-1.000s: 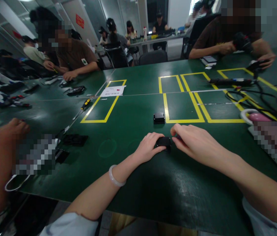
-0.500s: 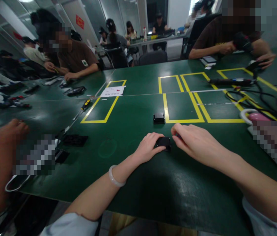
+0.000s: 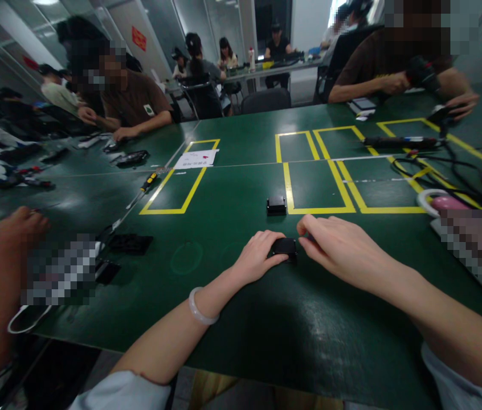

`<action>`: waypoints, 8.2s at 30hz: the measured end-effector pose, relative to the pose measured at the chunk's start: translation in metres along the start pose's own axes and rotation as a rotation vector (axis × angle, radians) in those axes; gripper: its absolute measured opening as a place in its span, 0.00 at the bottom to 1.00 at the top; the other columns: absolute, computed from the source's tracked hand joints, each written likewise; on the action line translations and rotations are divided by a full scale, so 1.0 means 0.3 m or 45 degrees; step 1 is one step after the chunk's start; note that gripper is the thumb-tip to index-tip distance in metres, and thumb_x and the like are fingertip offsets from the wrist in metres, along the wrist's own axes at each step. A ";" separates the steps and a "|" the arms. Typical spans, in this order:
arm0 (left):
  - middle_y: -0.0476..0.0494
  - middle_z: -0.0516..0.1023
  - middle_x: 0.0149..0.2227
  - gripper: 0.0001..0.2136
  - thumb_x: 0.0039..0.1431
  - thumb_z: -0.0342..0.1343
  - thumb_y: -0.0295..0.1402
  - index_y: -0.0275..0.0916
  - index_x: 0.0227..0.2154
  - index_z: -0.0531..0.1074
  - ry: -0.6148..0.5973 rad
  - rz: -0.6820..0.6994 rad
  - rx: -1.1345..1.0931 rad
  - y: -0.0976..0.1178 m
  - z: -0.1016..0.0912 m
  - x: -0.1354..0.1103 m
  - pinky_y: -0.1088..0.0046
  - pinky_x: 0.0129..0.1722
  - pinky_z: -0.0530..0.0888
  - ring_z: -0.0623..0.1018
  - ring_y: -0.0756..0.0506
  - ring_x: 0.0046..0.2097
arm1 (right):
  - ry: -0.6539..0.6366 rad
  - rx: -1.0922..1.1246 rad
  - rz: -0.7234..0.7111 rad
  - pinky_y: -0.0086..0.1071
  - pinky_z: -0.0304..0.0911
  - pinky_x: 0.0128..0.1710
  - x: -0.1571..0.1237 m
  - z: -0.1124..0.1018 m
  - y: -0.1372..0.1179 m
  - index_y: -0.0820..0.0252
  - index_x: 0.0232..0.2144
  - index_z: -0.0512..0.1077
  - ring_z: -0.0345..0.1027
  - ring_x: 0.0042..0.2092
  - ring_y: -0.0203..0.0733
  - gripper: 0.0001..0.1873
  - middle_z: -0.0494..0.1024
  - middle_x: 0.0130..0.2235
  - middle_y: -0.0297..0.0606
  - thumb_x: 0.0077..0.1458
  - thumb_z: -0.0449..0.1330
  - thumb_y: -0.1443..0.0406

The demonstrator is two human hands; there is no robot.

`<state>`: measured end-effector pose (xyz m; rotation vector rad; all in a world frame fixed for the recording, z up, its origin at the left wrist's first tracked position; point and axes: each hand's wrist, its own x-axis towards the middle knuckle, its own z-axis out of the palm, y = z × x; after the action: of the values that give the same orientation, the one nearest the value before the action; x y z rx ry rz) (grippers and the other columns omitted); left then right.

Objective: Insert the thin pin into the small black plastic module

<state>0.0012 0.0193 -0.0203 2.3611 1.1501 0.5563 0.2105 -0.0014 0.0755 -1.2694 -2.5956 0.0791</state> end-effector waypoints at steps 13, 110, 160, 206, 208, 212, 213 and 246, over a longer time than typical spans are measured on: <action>0.42 0.71 0.47 0.17 0.62 0.53 0.42 0.40 0.50 0.64 0.006 0.008 0.004 -0.004 0.003 0.000 0.63 0.49 0.67 0.69 0.41 0.48 | -0.020 0.025 -0.012 0.32 0.54 0.30 -0.004 0.005 0.010 0.57 0.38 0.61 0.67 0.32 0.41 0.03 0.72 0.30 0.34 0.60 0.49 0.65; 0.43 0.71 0.47 0.16 0.62 0.53 0.41 0.41 0.49 0.64 0.007 0.003 0.000 -0.006 0.005 -0.001 0.63 0.48 0.67 0.69 0.41 0.47 | -0.037 -0.093 -0.026 0.34 0.54 0.31 0.002 -0.002 0.003 0.57 0.32 0.62 0.66 0.30 0.42 0.11 0.72 0.27 0.34 0.64 0.47 0.60; 0.42 0.71 0.47 0.16 0.62 0.53 0.42 0.41 0.50 0.64 -0.013 -0.010 -0.005 -0.003 0.002 -0.001 0.62 0.49 0.67 0.69 0.41 0.48 | 0.017 -0.179 -0.087 0.34 0.54 0.33 0.001 0.007 0.013 0.59 0.36 0.68 0.68 0.30 0.42 0.09 0.75 0.28 0.36 0.63 0.49 0.63; 0.43 0.71 0.47 0.16 0.62 0.53 0.42 0.41 0.50 0.64 0.003 0.006 0.005 -0.004 0.003 0.000 0.64 0.48 0.67 0.69 0.42 0.47 | 0.002 -0.106 -0.035 0.33 0.53 0.31 0.001 -0.006 0.008 0.57 0.31 0.63 0.65 0.29 0.40 0.10 0.71 0.26 0.33 0.63 0.49 0.60; 0.43 0.71 0.47 0.16 0.62 0.53 0.41 0.41 0.50 0.64 0.005 0.008 0.004 -0.004 0.003 0.000 0.64 0.48 0.67 0.69 0.42 0.47 | -0.008 -0.152 -0.038 0.33 0.52 0.30 0.004 -0.001 0.012 0.58 0.30 0.63 0.65 0.28 0.41 0.10 0.71 0.25 0.34 0.63 0.49 0.62; 0.43 0.71 0.47 0.16 0.62 0.53 0.41 0.41 0.49 0.65 0.003 0.007 0.007 -0.004 0.002 0.000 0.64 0.48 0.67 0.69 0.41 0.47 | -0.007 -0.103 -0.053 0.33 0.54 0.32 0.000 0.006 0.019 0.58 0.34 0.64 0.66 0.31 0.42 0.06 0.73 0.29 0.35 0.62 0.49 0.64; 0.43 0.71 0.47 0.16 0.62 0.53 0.41 0.41 0.49 0.65 0.004 0.006 0.007 -0.003 0.002 0.000 0.64 0.48 0.67 0.69 0.41 0.47 | -0.008 -0.080 -0.057 0.33 0.54 0.32 -0.002 0.006 0.020 0.58 0.35 0.64 0.67 0.32 0.42 0.05 0.73 0.30 0.35 0.62 0.49 0.65; 0.42 0.71 0.47 0.16 0.62 0.53 0.42 0.41 0.50 0.64 0.000 0.002 0.000 -0.003 0.003 0.000 0.62 0.49 0.67 0.69 0.41 0.48 | 0.013 -0.067 -0.041 0.33 0.56 0.32 -0.005 0.011 0.012 0.59 0.39 0.63 0.68 0.32 0.42 0.06 0.75 0.32 0.38 0.62 0.48 0.64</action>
<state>0.0010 0.0195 -0.0215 2.3621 1.1479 0.5572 0.2133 -0.0001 0.0713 -1.2419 -2.6247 -0.0012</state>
